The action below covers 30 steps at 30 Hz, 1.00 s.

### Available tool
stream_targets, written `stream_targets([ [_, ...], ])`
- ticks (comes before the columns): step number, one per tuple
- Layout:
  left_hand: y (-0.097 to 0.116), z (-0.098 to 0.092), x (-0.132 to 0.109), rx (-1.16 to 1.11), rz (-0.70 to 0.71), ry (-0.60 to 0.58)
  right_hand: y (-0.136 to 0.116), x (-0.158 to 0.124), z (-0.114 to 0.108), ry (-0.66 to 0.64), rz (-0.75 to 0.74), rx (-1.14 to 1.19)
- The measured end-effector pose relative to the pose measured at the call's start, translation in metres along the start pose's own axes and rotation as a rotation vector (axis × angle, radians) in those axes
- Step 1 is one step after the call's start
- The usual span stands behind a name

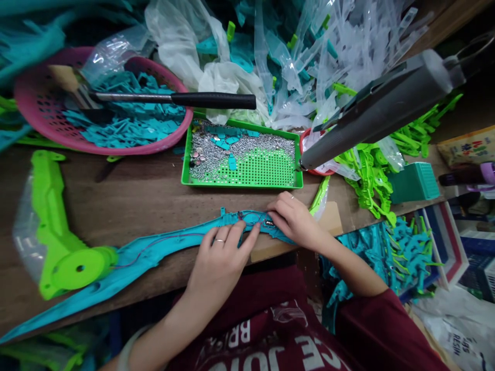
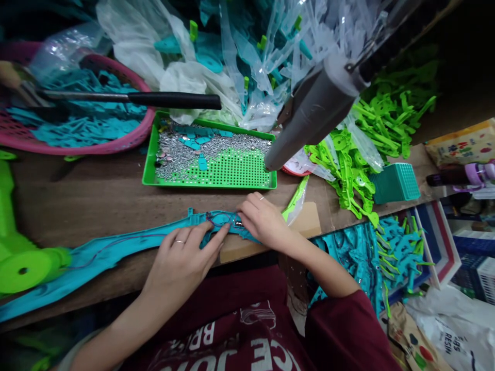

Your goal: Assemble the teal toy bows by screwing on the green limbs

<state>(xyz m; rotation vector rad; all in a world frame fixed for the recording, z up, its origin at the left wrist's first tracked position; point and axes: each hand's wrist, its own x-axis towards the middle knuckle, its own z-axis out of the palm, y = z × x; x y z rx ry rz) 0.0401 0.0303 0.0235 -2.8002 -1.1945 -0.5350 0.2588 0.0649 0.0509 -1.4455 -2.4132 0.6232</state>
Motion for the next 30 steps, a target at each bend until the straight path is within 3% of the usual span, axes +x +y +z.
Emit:
stream_targets([
  [17,0.0,0.001,-0.002,-0.007,0.021,0.005,-0.006,0.009,-0.01,-0.137,0.04,0.219],
  [25,0.0,0.001,-0.002,0.001,0.012,-0.004,-0.005,0.01,-0.01,-0.168,-0.077,0.045],
  [30,0.0,0.001,-0.003,0.006,0.015,-0.022,-0.006,0.015,-0.011,-0.139,-0.05,0.015],
])
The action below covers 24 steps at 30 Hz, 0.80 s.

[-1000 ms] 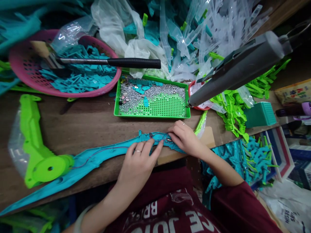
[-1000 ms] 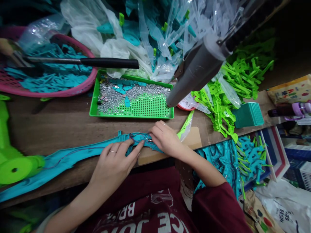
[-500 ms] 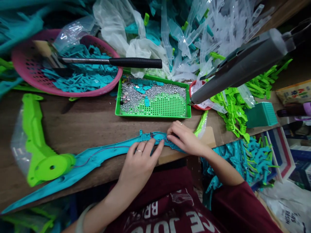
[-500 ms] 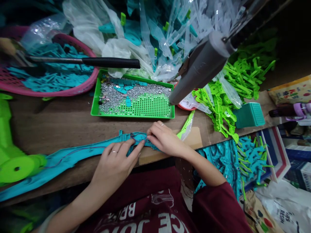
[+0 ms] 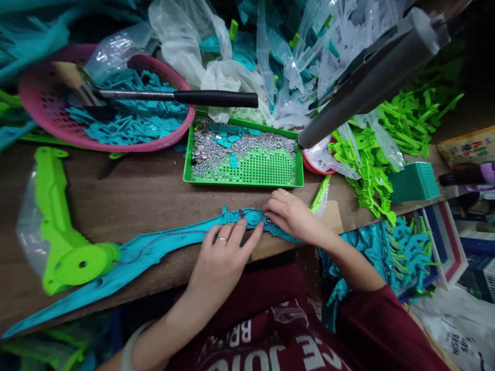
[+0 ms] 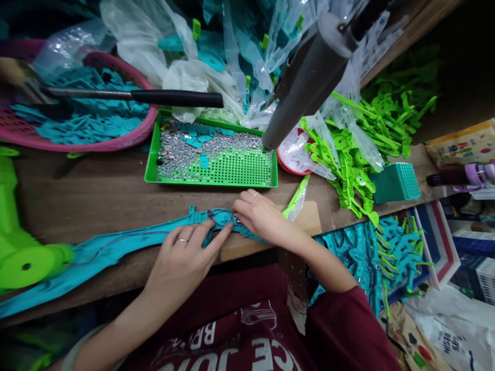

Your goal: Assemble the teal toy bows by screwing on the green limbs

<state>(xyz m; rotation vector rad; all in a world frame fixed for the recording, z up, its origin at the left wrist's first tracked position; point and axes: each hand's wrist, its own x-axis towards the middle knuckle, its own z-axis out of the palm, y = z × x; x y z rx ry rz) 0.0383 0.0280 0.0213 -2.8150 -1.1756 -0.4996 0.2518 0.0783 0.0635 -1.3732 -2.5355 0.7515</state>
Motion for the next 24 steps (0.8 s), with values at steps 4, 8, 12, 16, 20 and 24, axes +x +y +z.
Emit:
stream_targets([
  [4,0.001,-0.002,0.002,0.014,-0.013,-0.018,0.003,0.003,-0.006,-0.058,0.002,0.124],
  [8,0.002,-0.006,0.007,0.034,-0.019,-0.058,0.011,0.001,-0.016,-0.135,-0.016,0.281],
  [12,0.0,-0.007,0.009,0.045,-0.007,-0.073,0.016,0.0,-0.02,-0.151,-0.035,0.288],
  [16,-0.001,-0.007,0.009,0.045,0.015,-0.063,0.023,0.004,-0.019,-0.186,-0.072,0.264],
  [20,-0.001,-0.006,0.01,0.048,0.016,-0.058,0.032,0.007,-0.021,-0.224,-0.072,0.388],
  [24,0.001,-0.006,0.01,0.052,0.017,-0.057,0.036,0.006,-0.026,-0.181,-0.074,0.42],
])
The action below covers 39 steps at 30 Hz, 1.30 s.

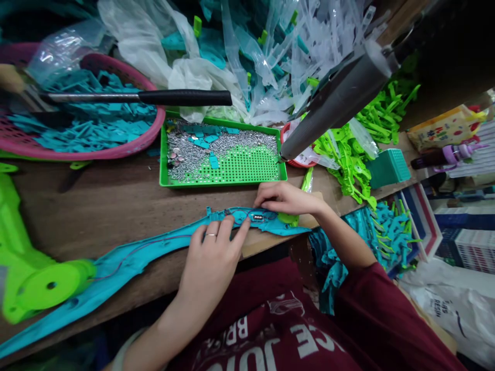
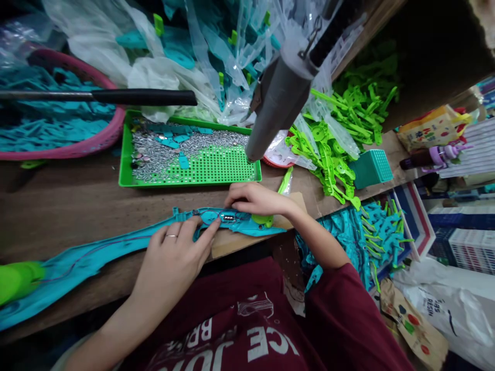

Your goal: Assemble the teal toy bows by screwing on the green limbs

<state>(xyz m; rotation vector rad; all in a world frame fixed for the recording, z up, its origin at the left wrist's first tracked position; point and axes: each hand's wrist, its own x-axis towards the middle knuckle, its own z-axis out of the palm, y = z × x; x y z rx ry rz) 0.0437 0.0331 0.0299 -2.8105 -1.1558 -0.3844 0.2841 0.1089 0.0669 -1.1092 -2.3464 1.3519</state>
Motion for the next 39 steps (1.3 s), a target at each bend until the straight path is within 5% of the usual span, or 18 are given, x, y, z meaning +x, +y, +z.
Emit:
stream_targets([
  [11,0.004,0.002,-0.002,-0.031,-0.017,0.035,-0.021,0.0,0.01,0.061,0.019,-0.249],
  [19,0.007,0.006,-0.006,-0.076,-0.056,0.032,-0.052,0.031,0.014,-0.22,0.137,-0.558],
  [26,0.004,0.007,-0.01,-0.133,-0.073,0.094,-0.06,0.037,0.019,-0.282,0.204,-0.677],
  [34,0.0,0.007,-0.009,-0.175,-0.074,0.101,-0.048,0.028,0.03,-0.09,0.191,-0.605],
  [39,0.0,0.008,-0.009,-0.173,-0.057,0.107,-0.043,-0.008,0.031,0.235,0.096,-0.506],
])
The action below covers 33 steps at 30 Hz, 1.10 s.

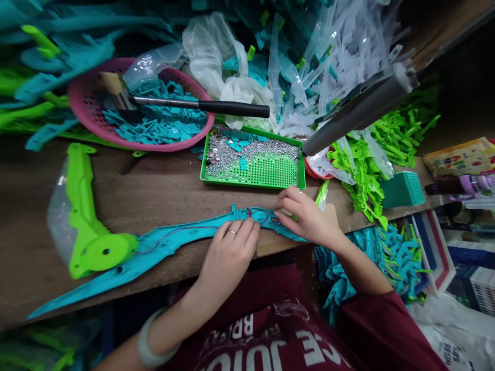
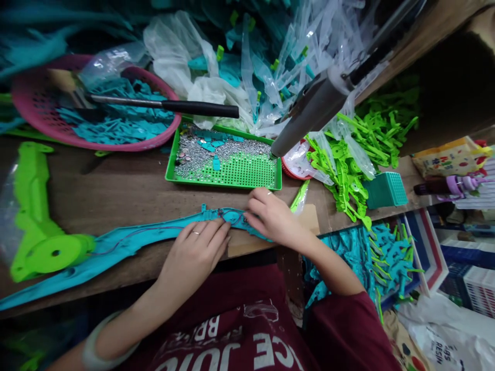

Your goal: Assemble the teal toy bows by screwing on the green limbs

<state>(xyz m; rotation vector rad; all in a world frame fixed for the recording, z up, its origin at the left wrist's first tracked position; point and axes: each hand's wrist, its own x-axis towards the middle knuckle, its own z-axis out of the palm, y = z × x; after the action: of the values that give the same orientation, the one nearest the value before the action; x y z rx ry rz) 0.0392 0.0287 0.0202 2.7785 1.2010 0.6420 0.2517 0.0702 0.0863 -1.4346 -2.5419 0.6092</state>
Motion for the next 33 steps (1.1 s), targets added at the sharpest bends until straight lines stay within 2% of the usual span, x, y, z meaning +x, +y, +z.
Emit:
stream_targets([
  [2,0.001,0.0,0.0,0.01,0.0,0.005,0.004,-0.015,0.002,0.077,0.013,-0.02],
  [5,0.004,-0.001,-0.001,0.035,-0.008,0.022,0.007,-0.028,0.012,0.072,0.007,-0.064],
  [9,0.011,-0.004,0.001,0.081,-0.02,0.06,0.011,-0.031,0.027,0.052,-0.006,-0.022],
  [14,0.015,-0.005,0.003,0.114,-0.024,0.036,0.021,-0.03,0.034,0.199,0.104,0.044],
  [20,0.016,-0.005,0.006,0.16,-0.016,-0.03,0.028,-0.027,0.03,0.059,0.088,-0.003],
  [29,0.014,-0.006,0.009,0.177,0.021,-0.023,0.023,-0.032,0.04,0.151,-0.01,-0.241],
  [33,0.013,-0.005,0.007,0.173,0.023,-0.044,0.022,-0.031,0.041,0.158,-0.023,-0.253],
])
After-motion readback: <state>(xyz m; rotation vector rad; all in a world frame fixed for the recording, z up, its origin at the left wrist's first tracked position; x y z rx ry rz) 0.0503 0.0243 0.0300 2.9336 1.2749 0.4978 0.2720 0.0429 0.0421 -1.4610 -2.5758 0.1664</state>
